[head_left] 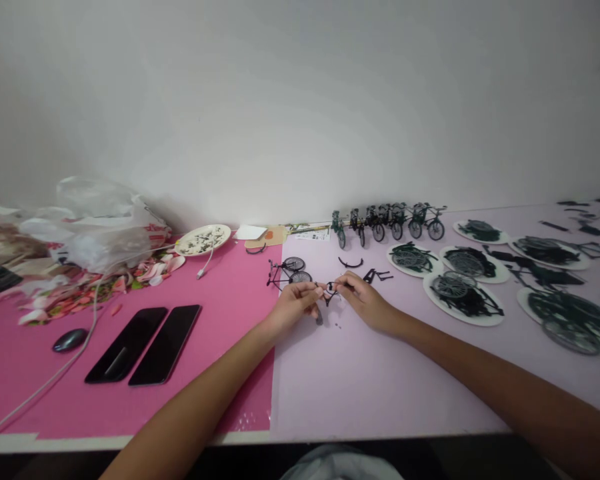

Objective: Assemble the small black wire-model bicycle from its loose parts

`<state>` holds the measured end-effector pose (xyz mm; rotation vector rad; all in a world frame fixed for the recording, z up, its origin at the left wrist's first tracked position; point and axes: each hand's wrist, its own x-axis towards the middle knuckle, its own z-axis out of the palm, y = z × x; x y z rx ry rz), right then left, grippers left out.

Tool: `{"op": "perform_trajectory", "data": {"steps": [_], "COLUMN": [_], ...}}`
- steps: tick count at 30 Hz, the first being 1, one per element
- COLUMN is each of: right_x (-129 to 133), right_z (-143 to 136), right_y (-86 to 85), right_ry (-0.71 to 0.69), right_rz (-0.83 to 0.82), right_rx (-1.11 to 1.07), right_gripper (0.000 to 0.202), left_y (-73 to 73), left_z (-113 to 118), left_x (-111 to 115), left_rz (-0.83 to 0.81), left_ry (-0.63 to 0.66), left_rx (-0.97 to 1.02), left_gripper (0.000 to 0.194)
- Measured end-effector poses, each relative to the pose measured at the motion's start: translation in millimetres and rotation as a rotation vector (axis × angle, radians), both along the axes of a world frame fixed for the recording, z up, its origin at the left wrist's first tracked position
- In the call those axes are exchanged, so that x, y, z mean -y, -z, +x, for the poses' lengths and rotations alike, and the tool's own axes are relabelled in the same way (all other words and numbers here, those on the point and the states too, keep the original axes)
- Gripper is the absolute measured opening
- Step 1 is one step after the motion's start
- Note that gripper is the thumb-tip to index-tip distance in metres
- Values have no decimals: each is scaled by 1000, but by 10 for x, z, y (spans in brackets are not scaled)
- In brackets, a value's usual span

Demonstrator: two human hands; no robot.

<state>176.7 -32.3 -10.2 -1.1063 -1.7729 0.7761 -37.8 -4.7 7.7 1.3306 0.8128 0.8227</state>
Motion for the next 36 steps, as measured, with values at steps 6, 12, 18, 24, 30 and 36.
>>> {"op": "perform_trajectory", "data": {"steps": [6,12,18,24,30,36], "right_x": [-10,-21,-40,-68,-82,-38], "right_z": [1,5,16,30,48,26], "right_y": [3,35,63,94,121,97], "right_ry": [8,15,35,47,59,18], "right_rz": [-5,-9,-16,28,108,197], "right_rx": [4,15,50,55,58,97], "right_gripper": [31,29,28,24,21,17], "left_y": [50,78,62,47,12,38], "left_z": [11,13,22,37,-17,29], "left_x": [-8,-9,16,50,68,87], "left_rz": [104,147,182,214,141,134], "left_ry": [-4,4,-6,5,99,54], "left_rx": [-12,-27,-35,-66,18,-1], "left_gripper": [63,59,56,52,38,38]}}
